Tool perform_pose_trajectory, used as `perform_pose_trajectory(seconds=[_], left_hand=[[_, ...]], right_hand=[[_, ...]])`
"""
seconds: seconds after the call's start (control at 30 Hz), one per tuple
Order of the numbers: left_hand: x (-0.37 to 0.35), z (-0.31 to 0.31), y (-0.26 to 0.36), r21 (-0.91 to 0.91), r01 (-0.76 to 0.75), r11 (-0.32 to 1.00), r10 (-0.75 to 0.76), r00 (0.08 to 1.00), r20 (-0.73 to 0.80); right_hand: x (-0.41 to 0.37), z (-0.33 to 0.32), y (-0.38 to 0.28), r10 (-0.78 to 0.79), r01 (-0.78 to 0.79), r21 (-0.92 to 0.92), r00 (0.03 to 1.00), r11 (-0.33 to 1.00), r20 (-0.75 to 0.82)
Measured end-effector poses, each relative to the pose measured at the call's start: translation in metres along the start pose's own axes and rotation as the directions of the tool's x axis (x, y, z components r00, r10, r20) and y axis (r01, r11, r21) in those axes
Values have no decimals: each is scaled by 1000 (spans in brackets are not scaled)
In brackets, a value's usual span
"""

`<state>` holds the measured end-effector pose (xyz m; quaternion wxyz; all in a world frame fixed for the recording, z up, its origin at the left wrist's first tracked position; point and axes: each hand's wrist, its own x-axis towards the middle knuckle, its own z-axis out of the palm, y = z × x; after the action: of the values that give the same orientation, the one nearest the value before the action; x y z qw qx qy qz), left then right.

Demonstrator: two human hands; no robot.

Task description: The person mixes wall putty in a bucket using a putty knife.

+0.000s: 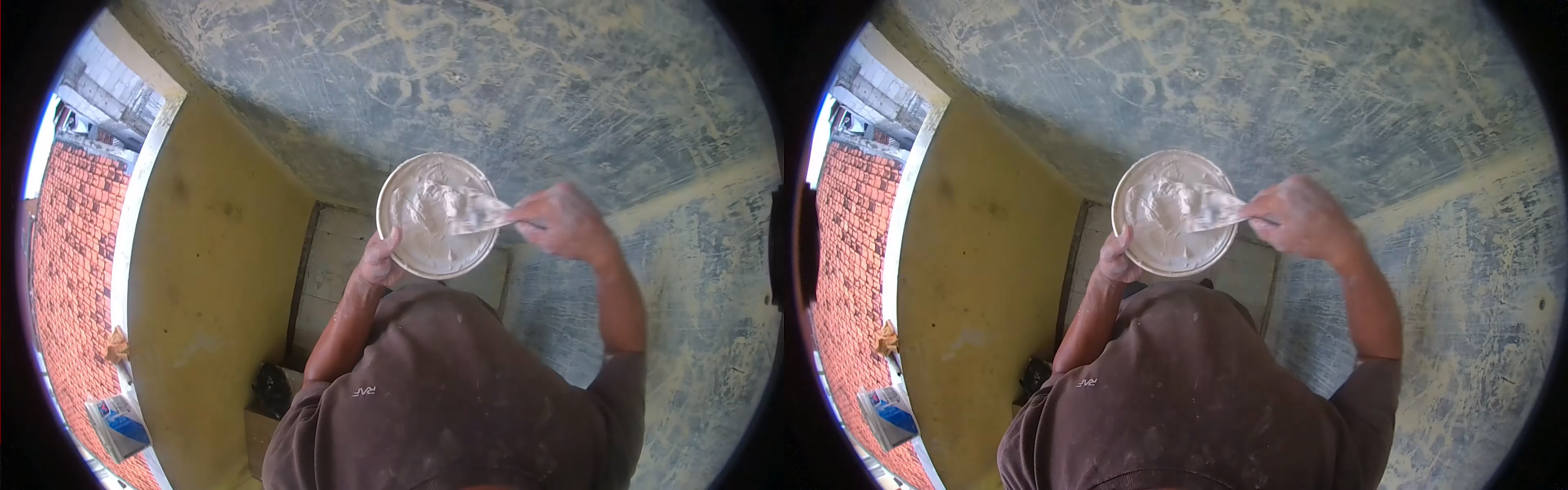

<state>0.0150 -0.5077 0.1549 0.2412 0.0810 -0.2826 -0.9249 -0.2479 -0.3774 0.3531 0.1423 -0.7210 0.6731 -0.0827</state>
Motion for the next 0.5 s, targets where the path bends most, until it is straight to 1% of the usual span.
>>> perform_pose_trajectory(seconds=[0.07, 0.1, 0.17, 0.2, 0.23, 0.3, 0.33, 0.37, 0.4, 0.43, 0.47, 0.5], left_hand=[[-1, 3, 12, 52, 44, 998, -40, 997, -61], [-3, -3, 17, 53, 52, 997, -49, 997, -54], [-11, -21, 34, 16, 47, 999, -48, 996, 70], [-16, -25, 49, 44, 45, 998, -48, 995, 82], [-21, -32, 67, 52, 58, 997, -63, 994, 90], [-35, -47, 99, 176, 98, 980, -119, 986, 114], [-41, -57, 110, 177, 122, 977, -144, 983, 117], [-45, -68, 120, 210, 132, 969, -158, 981, 109], [-50, -78, 130, 241, 138, 961, -166, 981, 101], [-54, -88, 138, 239, 148, 960, -176, 979, 103], [-59, -98, 143, 146, 121, 982, -138, 984, 110], [-64, -107, 149, 47, 96, 994, -101, 989, 109]], right_hand=[[27, 36, -23, -78, 119, 166, 969, 979, -235], [37, 38, -36, -68, 110, 166, 968, 980, -239], [56, 35, -66, -71, 103, 114, 963, 988, -259], [60, 22, -80, -36, 40, 14, 978, 999, -204], [68, 7, -97, -22, 26, 18, 977, 999, -214], [83, -13, -128, -5, -7, -152, 997, 988, -82], [93, -4, -137, -113, 87, -137, 975, 987, -192], [107, 4, -152, -94, 70, -129, 976, 989, -195], [126, 10, -171, -179, 132, -249, 968, 960, -176], [142, 15, -185, -262, 196, -364, 954, 911, -143], [155, 19, -187, -252, 188, -357, 958, 915, -141], [167, 25, -184, -181, 147, -238, 975, 960, -126]])
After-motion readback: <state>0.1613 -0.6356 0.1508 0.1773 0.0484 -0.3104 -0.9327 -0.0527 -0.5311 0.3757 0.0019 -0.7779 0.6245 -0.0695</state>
